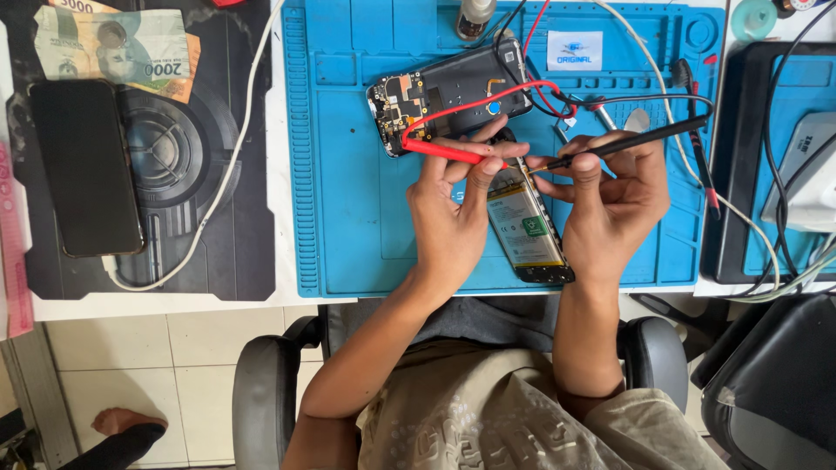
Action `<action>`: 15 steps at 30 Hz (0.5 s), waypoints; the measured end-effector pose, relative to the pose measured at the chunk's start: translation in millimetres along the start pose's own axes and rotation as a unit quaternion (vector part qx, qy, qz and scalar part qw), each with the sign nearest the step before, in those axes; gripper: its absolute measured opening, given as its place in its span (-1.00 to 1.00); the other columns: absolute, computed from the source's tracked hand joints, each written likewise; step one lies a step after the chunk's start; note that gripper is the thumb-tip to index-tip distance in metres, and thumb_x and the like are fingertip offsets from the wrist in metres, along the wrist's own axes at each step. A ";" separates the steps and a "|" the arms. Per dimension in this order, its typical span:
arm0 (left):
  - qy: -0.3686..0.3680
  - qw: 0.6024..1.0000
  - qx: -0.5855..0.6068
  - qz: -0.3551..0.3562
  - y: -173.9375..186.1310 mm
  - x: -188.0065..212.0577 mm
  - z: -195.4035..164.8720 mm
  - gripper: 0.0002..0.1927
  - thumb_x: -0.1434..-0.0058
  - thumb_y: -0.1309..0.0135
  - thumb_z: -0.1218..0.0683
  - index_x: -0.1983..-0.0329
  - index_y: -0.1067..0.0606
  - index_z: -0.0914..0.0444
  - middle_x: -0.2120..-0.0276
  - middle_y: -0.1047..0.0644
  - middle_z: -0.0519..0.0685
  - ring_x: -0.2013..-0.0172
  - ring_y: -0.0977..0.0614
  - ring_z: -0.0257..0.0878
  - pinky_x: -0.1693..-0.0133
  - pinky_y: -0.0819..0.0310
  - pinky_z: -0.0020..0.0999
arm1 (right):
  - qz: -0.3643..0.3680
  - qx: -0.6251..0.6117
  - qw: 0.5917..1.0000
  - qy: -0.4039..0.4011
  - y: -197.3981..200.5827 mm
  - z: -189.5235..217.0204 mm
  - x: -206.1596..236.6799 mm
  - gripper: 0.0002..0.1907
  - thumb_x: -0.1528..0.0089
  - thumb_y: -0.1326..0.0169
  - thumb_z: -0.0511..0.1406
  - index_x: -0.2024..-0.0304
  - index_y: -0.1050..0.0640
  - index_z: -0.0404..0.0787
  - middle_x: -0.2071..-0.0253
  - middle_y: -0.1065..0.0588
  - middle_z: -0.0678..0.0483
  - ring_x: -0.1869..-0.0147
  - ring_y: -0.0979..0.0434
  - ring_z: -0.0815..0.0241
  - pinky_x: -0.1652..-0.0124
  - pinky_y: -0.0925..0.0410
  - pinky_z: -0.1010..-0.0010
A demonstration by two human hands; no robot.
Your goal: The person uses a soldering iron to work on the edge of a disassembled smartphone, then uses multimeter probes to test the battery terminals. The phone remains open on the workbench throughout.
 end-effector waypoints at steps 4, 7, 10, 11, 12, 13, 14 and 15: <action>-0.005 1.000 -0.007 -0.003 -0.4 0.3 -1.6 -0.87 -0.54 0.01 0.19 -0.04 -0.33 0.33 -0.05 -0.63 0.32 -0.13 -0.69 -0.03 -0.26 -0.54 -0.18 | -0.004 -0.005 1.000 -0.003 -0.4 0.3 0.3 -0.75 -0.51 -0.14 -0.34 -0.09 -0.36 -0.34 0.14 -0.53 -0.08 0.13 -0.72 0.02 0.26 -0.63 0.42; -0.002 1.000 -0.008 -0.006 -0.6 0.3 -1.4 -0.87 -0.53 0.01 0.19 -0.03 -0.33 0.33 -0.05 -0.62 0.32 -0.14 -0.68 -0.03 -0.25 -0.54 -0.18 | -0.004 -0.006 1.000 0.000 -0.7 0.6 0.0 -0.74 -0.51 -0.15 -0.34 -0.09 -0.36 -0.35 0.13 -0.53 -0.08 0.13 -0.72 0.03 0.26 -0.63 0.42; -0.003 1.000 -0.010 -0.006 -0.7 0.2 -1.3 -0.87 -0.52 0.01 0.19 -0.02 -0.33 0.33 -0.02 -0.63 0.31 -0.17 -0.67 -0.03 -0.26 -0.53 -0.18 | -0.006 -0.004 1.000 -0.002 -0.9 0.3 0.0 -0.74 -0.50 -0.15 -0.34 -0.08 -0.36 -0.35 0.14 -0.53 -0.07 0.13 -0.72 0.03 0.26 -0.63 0.42; -0.005 1.000 -0.011 -0.005 -0.8 0.2 -1.4 -0.87 -0.53 0.01 0.19 -0.02 -0.33 0.33 -0.01 -0.64 0.30 -0.18 -0.67 -0.03 -0.26 -0.53 -0.18 | -0.007 -0.004 1.000 -0.003 -0.9 0.2 0.0 -0.74 -0.50 -0.15 -0.34 -0.08 -0.37 -0.35 0.14 -0.53 -0.07 0.14 -0.72 0.03 0.26 -0.63 0.42; -0.008 1.000 -0.013 -0.005 -0.6 0.6 -1.5 -0.87 -0.53 0.01 0.19 -0.03 -0.33 0.34 0.00 -0.64 0.30 -0.19 -0.66 -0.03 -0.27 -0.52 -0.18 | -0.006 -0.005 1.000 -0.003 -1.1 0.0 0.2 -0.74 -0.50 -0.15 -0.34 -0.08 -0.37 -0.35 0.14 -0.54 -0.08 0.13 -0.72 0.03 0.26 -0.63 0.42; -0.012 1.000 -0.016 -0.005 -0.9 0.5 -2.2 -0.87 -0.54 0.01 0.19 -0.03 -0.33 0.34 0.01 -0.65 0.30 -0.21 -0.65 -0.02 -0.28 -0.51 -0.18 | -0.005 -0.007 1.000 -0.003 -1.1 0.4 -0.1 -0.74 -0.50 -0.15 -0.34 -0.08 -0.36 -0.35 0.14 -0.54 -0.08 0.13 -0.72 0.03 0.26 -0.63 0.42; -0.015 1.000 -0.018 -0.006 -0.8 0.9 -2.4 -0.87 -0.55 0.01 0.19 -0.03 -0.33 0.34 0.02 -0.66 0.30 -0.22 -0.65 -0.02 -0.29 -0.51 -0.18 | -0.004 -0.009 1.000 -0.003 -1.2 0.2 0.0 -0.74 -0.50 -0.15 -0.34 -0.07 -0.36 -0.34 0.13 -0.54 -0.08 0.13 -0.72 0.03 0.26 -0.63 0.42; -0.011 1.000 -0.017 -0.007 -0.5 0.8 -1.8 -0.87 -0.54 0.01 0.18 -0.03 -0.33 0.34 0.01 -0.65 0.30 -0.21 -0.66 -0.02 -0.28 -0.51 -0.18 | -0.004 -0.008 1.000 -0.003 -1.5 0.3 0.2 -0.74 -0.50 -0.15 -0.34 -0.07 -0.37 -0.34 0.14 -0.54 -0.08 0.13 -0.72 0.04 0.26 -0.63 0.42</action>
Point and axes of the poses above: each hand's wrist, its own x-axis away from the middle knuckle, its own y-axis out of the back of the hand, z = x × y, the point moved 6 cm from there along -x, towards the middle knuckle
